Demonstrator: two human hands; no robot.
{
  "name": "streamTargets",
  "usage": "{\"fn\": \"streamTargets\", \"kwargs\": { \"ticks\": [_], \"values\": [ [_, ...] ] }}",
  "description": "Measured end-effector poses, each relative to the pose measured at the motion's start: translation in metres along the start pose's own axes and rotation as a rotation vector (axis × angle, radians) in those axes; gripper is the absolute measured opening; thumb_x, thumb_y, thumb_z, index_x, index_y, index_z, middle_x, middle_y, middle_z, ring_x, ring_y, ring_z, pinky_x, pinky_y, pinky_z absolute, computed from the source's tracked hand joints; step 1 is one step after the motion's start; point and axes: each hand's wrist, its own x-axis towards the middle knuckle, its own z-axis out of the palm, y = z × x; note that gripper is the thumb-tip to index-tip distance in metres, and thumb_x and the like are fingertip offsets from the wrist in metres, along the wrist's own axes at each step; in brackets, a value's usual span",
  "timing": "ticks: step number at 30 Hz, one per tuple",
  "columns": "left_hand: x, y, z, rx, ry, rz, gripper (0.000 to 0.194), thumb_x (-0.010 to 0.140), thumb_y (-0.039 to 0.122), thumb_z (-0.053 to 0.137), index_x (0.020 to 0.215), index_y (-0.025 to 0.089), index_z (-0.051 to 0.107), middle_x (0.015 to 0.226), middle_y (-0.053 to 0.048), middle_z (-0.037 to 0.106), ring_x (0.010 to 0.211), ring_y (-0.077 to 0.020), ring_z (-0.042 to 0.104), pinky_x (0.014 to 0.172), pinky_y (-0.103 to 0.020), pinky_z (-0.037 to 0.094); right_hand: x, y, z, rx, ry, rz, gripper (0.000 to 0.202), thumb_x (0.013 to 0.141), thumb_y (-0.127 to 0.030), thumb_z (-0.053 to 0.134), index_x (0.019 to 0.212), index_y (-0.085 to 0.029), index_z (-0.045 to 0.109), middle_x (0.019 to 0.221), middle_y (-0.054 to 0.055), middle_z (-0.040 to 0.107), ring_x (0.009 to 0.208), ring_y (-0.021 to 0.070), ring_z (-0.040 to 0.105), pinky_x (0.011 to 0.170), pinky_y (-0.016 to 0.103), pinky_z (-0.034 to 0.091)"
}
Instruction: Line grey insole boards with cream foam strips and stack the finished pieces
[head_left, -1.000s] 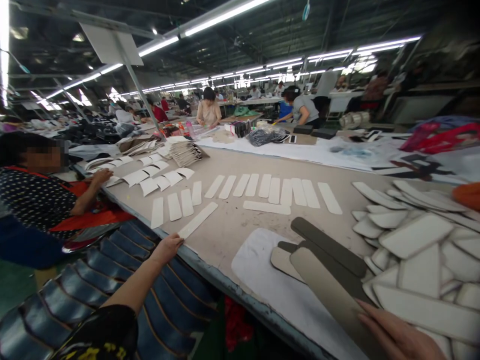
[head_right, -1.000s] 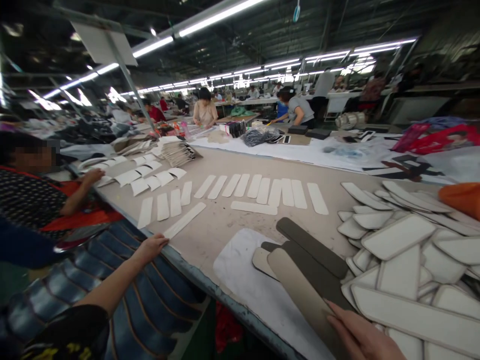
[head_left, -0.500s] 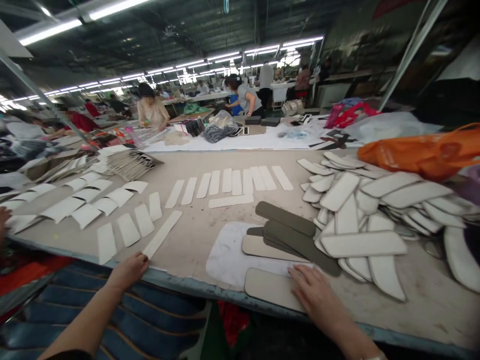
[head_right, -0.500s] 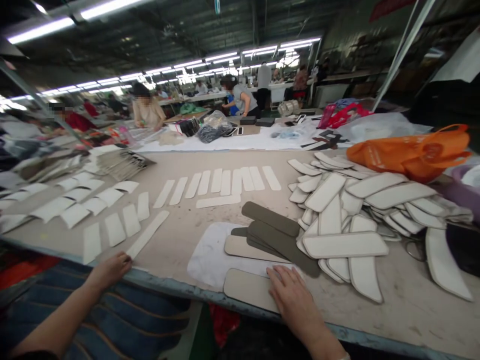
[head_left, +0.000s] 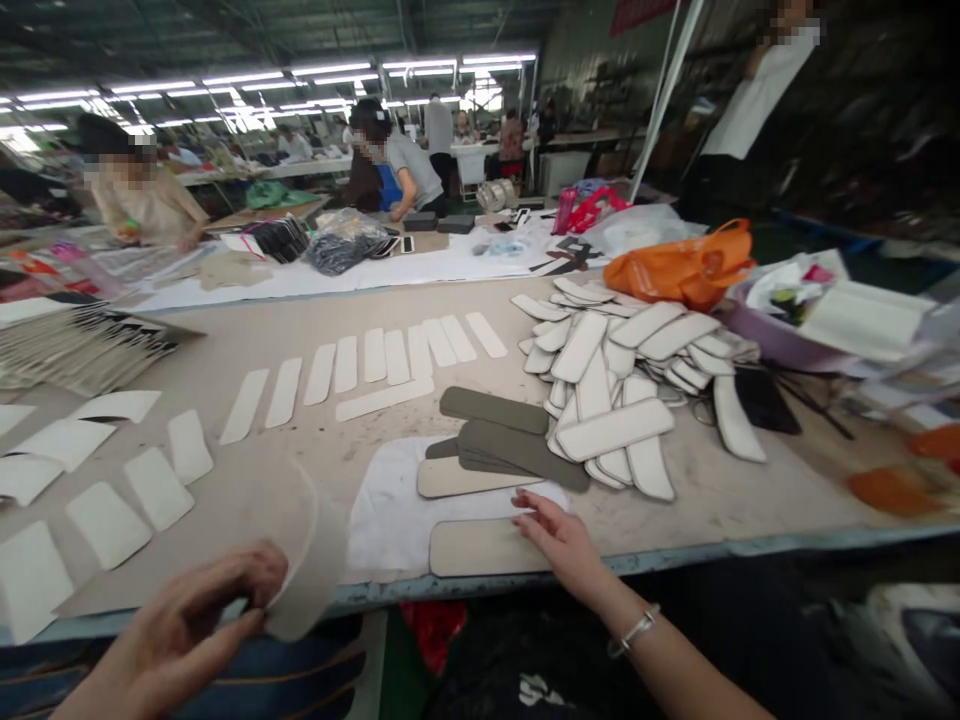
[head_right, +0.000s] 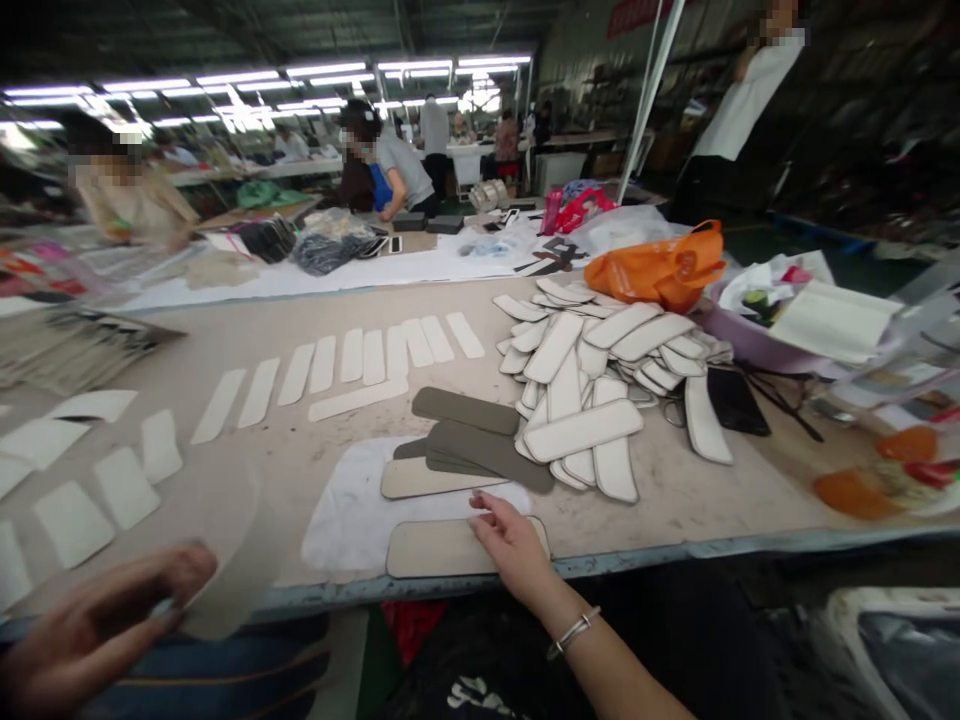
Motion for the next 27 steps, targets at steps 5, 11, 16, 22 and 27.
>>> {"fn": "streamTargets", "kwargs": {
  "ticks": [5, 11, 16, 22, 27],
  "values": [
    [0.046, 0.06, 0.038, -0.454, -0.366, 0.057, 0.027, 0.084, 0.043, 0.044, 0.07, 0.02, 0.045, 0.072, -0.004, 0.051, 0.068, -0.0155, 0.05, 0.061, -0.025, 0.043, 0.002, -0.005, 0.01, 0.421, -0.128, 0.314, 0.056, 0.078, -0.055, 0.053, 0.125, -0.025, 0.047, 0.13, 0.01, 0.048, 0.106, 0.0216, 0.055, 0.086, 0.038, 0.047],
    [0.069, 0.046, 0.071, -0.685, -0.518, -0.097, 0.03, 0.081, 0.046, 0.048, 0.07, 0.018, 0.044, 0.073, -0.001, 0.044, 0.062, -0.0117, 0.041, 0.054, -0.023, 0.037, -0.015, -0.009, -0.01, 0.317, -0.25, 0.317, 0.042, 0.079, -0.054, 0.052, 0.093, -0.019, 0.068, 0.103, 0.007, 0.066, 0.094, 0.022, 0.058, 0.085, 0.037, 0.044],
    [0.074, 0.008, 0.095, -0.689, -0.526, -0.32, 0.021, 0.082, 0.038, 0.047, 0.077, 0.018, 0.045, 0.068, 0.002, 0.04, 0.054, -0.0085, 0.037, 0.048, -0.021, 0.03, -0.03, 0.004, -0.037, 0.146, -0.15, 0.321, 0.039, 0.079, -0.043, 0.054, 0.111, -0.021, 0.062, 0.117, 0.005, 0.06, 0.1, 0.0206, 0.055, 0.085, 0.034, 0.042],
    [0.087, -0.012, 0.121, -0.638, -0.516, -0.445, 0.016, 0.077, 0.032, 0.047, 0.071, 0.017, 0.045, 0.05, 0.006, 0.041, 0.046, -0.0082, 0.034, 0.046, -0.021, 0.025, -0.033, 0.017, -0.062, 0.002, -0.08, 0.299, 0.051, 0.071, -0.024, 0.056, 0.122, -0.02, 0.052, 0.076, -0.001, 0.065, 0.064, 0.0137, 0.057, 0.063, 0.027, 0.046],
    [0.105, -0.01, 0.14, -0.62, -0.47, -0.541, 0.021, 0.072, 0.036, 0.05, 0.065, 0.018, 0.043, 0.046, 0.007, 0.039, 0.043, -0.0079, 0.032, 0.044, -0.021, 0.021, -0.027, 0.023, -0.07, -0.339, 0.099, 0.278, 0.042, 0.07, -0.022, 0.058, 0.111, -0.018, 0.055, 0.06, -0.004, 0.061, 0.056, 0.0127, 0.056, 0.059, 0.025, 0.043]
  ]
}}
